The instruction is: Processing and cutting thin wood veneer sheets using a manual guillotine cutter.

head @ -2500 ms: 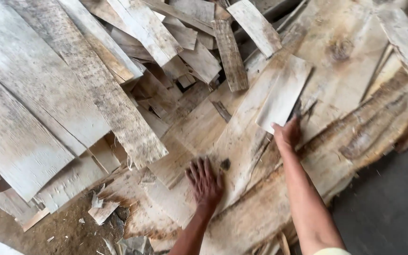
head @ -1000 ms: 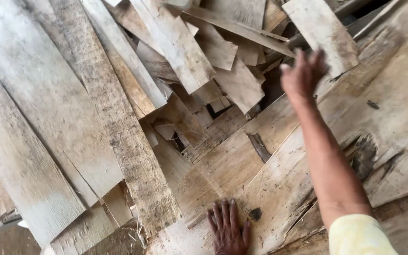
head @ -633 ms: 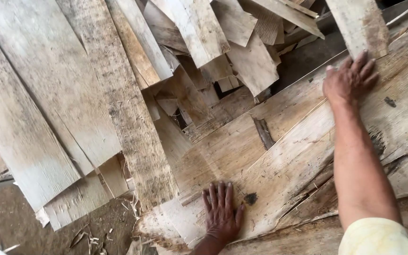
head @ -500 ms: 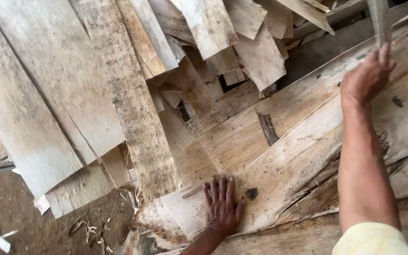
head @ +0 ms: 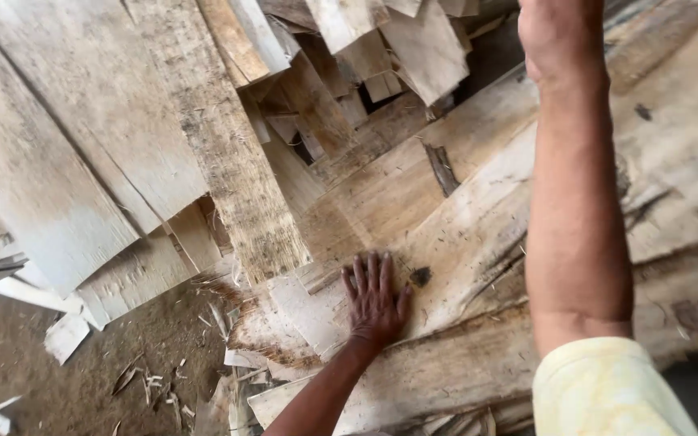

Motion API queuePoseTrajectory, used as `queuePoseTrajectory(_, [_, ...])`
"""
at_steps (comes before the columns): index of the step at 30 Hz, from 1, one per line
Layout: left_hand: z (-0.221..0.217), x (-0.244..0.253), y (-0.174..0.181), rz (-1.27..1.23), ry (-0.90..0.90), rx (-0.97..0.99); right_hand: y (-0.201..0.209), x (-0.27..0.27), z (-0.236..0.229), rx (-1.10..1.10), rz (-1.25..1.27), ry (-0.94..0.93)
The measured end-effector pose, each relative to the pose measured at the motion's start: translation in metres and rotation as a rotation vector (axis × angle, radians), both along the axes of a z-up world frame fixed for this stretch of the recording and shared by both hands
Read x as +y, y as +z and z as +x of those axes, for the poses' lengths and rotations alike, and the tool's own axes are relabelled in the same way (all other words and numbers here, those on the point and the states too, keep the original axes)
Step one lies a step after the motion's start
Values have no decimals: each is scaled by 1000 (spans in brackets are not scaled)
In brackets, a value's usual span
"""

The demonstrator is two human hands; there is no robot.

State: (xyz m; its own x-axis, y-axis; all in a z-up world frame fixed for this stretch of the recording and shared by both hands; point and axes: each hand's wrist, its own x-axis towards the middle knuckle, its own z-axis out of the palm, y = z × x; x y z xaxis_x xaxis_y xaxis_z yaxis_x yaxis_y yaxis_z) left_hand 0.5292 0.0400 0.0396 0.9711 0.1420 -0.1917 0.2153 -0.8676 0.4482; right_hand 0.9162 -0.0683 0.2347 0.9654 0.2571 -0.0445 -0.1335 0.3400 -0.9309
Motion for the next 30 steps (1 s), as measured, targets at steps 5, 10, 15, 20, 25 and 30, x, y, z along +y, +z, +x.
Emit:
queuePoseTrajectory(5, [-1,-4,-1,-19,29,52,-48,-71,-160,-273,-539,-212])
queuePoseTrajectory(10, [-5,-4,-7,29,-2,-7,-137,-89,-406,28,-1115,-436])
queuePoseTrajectory(15, [-16,1,-30,7,-22,-96,-181,-68,-590,-112,-1291,-669])
queuePoseTrajectory(20, [-47,17,-17,-33,-234,-86,-203,-44,-662,1,-1272,-628])
queuePoseTrajectory(25, [-124,25,7,-29,-472,-37,-219,-28,-672,-34,-1264,-578])
queuePoseTrajectory(30, [-133,22,11,-62,-421,-156,-222,-7,-671,-117,-1277,-611])
